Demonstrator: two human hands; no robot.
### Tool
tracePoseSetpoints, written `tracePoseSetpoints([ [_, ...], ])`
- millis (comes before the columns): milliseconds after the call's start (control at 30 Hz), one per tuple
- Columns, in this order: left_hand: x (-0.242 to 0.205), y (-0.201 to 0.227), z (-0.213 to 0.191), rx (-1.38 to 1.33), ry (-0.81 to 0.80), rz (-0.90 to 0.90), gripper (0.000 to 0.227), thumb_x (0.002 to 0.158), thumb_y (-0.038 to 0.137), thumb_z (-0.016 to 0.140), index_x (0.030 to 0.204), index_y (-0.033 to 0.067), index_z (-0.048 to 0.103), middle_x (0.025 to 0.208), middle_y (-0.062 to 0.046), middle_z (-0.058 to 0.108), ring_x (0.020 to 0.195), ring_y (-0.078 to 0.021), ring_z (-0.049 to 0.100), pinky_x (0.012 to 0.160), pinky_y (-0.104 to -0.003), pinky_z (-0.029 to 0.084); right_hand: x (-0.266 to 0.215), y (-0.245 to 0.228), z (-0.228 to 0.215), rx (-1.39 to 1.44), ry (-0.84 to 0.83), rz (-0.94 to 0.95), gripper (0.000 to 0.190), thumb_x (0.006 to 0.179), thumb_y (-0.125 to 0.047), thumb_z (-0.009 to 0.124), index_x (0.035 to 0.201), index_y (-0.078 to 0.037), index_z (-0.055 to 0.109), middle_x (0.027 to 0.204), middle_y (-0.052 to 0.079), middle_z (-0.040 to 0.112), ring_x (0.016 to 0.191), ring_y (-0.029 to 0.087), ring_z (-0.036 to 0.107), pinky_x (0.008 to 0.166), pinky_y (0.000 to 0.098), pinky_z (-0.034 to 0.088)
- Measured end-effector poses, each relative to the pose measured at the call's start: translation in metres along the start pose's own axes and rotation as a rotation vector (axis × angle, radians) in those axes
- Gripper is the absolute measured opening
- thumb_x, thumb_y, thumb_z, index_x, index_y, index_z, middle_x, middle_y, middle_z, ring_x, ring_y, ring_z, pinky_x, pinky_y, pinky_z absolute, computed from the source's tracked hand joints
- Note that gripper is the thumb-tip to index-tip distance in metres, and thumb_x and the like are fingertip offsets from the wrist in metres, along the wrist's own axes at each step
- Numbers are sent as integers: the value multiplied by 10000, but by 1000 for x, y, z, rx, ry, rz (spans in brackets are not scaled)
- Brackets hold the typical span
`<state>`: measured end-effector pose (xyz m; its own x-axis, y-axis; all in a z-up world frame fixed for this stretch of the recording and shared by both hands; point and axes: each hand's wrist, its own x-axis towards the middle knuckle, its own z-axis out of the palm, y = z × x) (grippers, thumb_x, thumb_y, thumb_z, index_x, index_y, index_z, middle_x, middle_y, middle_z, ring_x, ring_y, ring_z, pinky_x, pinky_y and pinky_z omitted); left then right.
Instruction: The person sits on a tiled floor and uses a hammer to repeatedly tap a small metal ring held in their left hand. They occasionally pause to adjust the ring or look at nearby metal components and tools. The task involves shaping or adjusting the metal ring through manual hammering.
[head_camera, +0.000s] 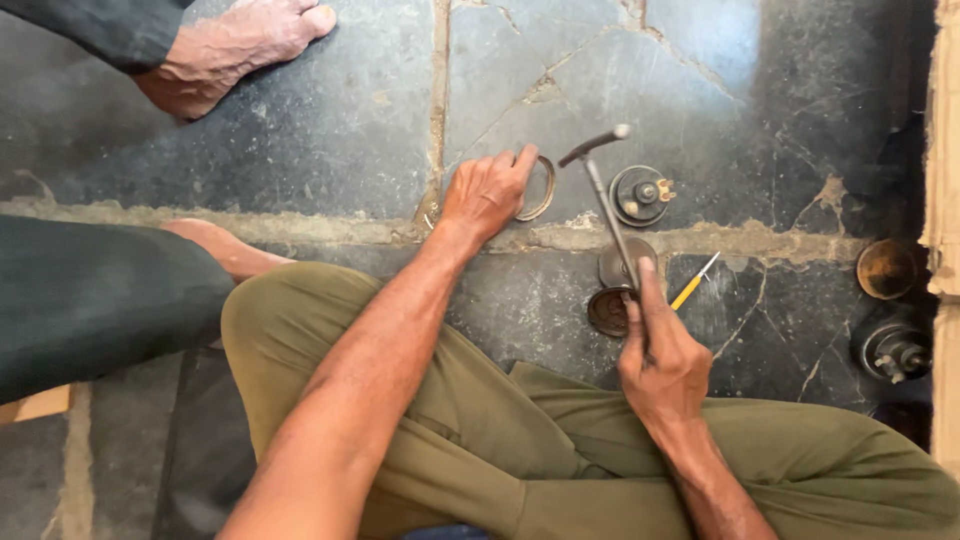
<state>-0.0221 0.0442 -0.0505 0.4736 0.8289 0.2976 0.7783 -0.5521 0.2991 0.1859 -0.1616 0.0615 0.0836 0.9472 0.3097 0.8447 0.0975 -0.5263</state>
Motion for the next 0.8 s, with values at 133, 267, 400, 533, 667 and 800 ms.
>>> tracePoseSetpoints([
  [133,2,2,0,-5,21,7,293,873,48,589,1162,96,604,795,-124,680,684,-329,705,578,-476,542,5,3,4,-103,-232,145,551,982,-135,638,1518,-202,529,975,198,744,771,407,703,644,491,539],
  [267,3,3,-3,1,-22,-6,265,905,44,589,1165,92,607,792,-122,680,682,-326,706,569,-476,539,3,3,3,-139,-258,180,545,979,-148,644,1509,-208,538,925,197,736,749,412,694,644,499,535],
  [400,0,0,-5,-9,35,3,290,859,54,600,1146,92,612,780,-126,681,682,-336,706,568,-482,538,1,1,2,2,-40,-3,536,1040,-121,575,1563,-201,484,1071,200,724,860,391,713,686,463,550],
  [533,4,3,-8,-21,50,5,265,862,41,596,1122,94,610,794,-137,683,694,-346,707,567,-486,538,9,3,4,-164,-346,189,555,958,-134,654,1496,-222,546,917,175,742,758,412,696,640,502,529],
  [667,3,5,-6,-33,0,-18,208,881,47,599,1084,95,603,783,-132,686,696,-356,706,573,-504,534,4,3,2,-84,-152,106,529,994,-140,629,1509,-214,535,1012,190,732,843,407,707,679,482,543],
  [800,1,0,-5,-23,33,3,250,842,36,591,1088,77,596,786,-145,684,680,-356,704,561,-496,537,1,2,1,30,1,23,500,1063,-129,575,1552,-181,487,1097,208,721,868,385,717,692,457,547],
])
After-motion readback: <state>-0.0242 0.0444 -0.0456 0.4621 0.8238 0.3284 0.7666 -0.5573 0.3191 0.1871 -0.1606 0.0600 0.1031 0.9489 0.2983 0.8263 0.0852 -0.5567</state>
